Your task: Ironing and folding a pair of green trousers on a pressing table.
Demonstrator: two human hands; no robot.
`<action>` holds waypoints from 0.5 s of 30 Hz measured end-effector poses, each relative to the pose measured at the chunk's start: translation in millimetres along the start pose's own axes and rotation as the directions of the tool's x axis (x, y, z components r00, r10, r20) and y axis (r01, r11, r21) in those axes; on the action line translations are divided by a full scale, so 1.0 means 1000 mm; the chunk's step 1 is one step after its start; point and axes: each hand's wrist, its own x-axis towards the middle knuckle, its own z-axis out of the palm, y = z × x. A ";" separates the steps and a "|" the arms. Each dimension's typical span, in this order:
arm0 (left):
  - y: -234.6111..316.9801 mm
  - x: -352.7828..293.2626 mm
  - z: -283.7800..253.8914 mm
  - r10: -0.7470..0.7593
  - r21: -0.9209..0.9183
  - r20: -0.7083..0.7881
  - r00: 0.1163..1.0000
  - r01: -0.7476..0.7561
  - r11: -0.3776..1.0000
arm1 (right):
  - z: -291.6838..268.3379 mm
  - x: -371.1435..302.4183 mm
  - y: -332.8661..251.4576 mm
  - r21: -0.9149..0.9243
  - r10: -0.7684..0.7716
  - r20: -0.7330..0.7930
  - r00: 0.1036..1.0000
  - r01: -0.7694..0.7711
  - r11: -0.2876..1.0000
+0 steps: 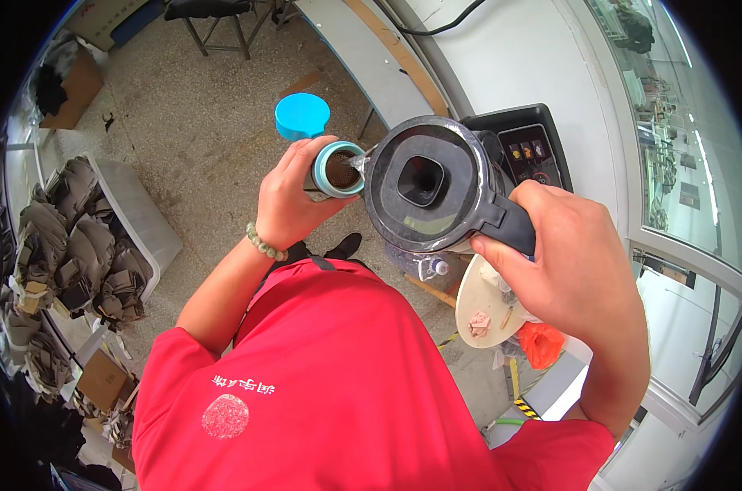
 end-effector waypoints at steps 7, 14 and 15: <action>0.002 0.002 0.001 0.009 0.000 -0.009 1.000 -0.009 1.000 | -0.002 0.000 -0.003 0.003 0.004 0.012 1.000 -0.004 1.000; 0.002 0.002 0.003 0.029 -0.016 -0.026 0.999 -0.030 0.999 | -0.002 0.000 -0.005 -0.033 -0.010 0.013 1.000 0.011 0.999; 0.002 0.002 0.004 0.029 -0.017 -0.026 0.999 -0.030 0.999 | -0.002 -0.001 -0.006 -0.033 -0.010 0.013 1.000 0.010 0.999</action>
